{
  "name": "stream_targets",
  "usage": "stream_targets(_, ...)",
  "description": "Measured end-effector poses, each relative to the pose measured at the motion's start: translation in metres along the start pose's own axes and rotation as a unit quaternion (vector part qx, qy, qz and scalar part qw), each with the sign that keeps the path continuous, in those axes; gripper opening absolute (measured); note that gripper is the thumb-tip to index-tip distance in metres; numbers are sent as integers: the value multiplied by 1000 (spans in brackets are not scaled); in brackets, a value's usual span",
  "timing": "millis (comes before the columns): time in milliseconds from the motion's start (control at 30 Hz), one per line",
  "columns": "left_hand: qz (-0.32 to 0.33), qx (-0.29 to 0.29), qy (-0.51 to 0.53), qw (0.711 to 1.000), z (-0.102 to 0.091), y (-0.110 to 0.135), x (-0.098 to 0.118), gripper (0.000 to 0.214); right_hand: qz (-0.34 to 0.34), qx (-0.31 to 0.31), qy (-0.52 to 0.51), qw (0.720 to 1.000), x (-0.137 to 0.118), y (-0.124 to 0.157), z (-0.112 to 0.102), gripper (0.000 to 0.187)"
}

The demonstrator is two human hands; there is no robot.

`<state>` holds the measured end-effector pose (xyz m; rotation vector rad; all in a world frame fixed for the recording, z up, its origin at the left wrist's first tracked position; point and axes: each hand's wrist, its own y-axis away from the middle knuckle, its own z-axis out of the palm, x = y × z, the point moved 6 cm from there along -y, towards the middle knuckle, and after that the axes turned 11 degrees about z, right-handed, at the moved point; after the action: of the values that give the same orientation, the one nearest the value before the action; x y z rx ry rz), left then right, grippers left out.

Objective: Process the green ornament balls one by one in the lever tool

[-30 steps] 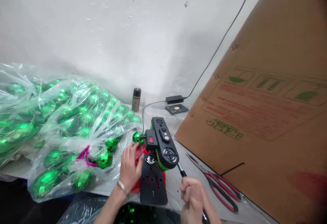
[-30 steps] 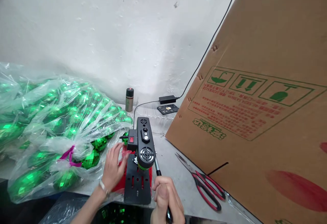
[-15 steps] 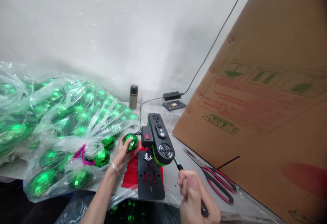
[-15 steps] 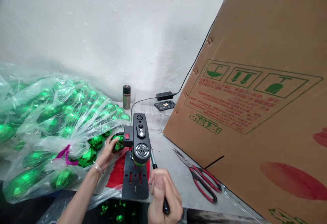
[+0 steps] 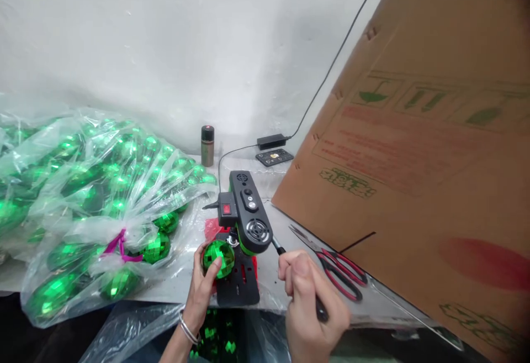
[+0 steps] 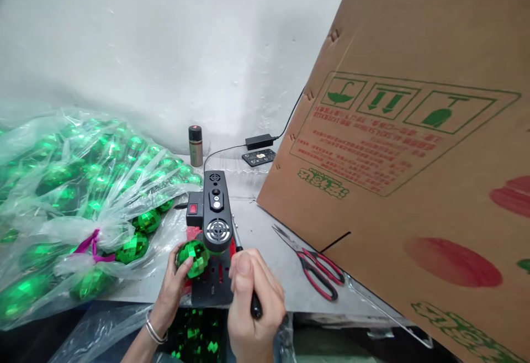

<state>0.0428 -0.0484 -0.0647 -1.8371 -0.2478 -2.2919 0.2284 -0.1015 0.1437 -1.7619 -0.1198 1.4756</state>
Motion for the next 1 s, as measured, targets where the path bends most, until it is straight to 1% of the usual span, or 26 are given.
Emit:
stream_targets(100,38,4,-71,997,4,1,-10,83,3,-9,-4,1000,1,1,-1,43)
stream_targets(233,115,-6,-132,985,13,3,-23,83,3,-18,-8,1000,4,3,-1,40)
stream_targets(333,143,-10,-160,977,15,3,-32,87,-2,-24,-8,1000,6,5,-2,38)
stream_targets(400,149,-34,-177,972,15,3,-35,89,-6,-26,-12,1000,7,6,-2,37)
stream_targets(500,162,-70,-202,963,16,3,-35,83,-3,-28,-13,1000,8,7,-3,36)
stream_targets(567,169,-79,-208,960,15,4,-35,81,4,-28,-11,1000,9,8,-4,35)
stream_targets(633,166,-81,-211,960,16,6,-36,83,8,-28,-11,1000,10,9,-4,35)
stream_targets(867,139,-56,-224,963,26,9,-40,87,6,-21,-7,1000,8,8,-2,37)
stream_targets(1000,128,-66,-220,965,26,7,-38,88,6,-17,-7,1000,6,7,-2,39)
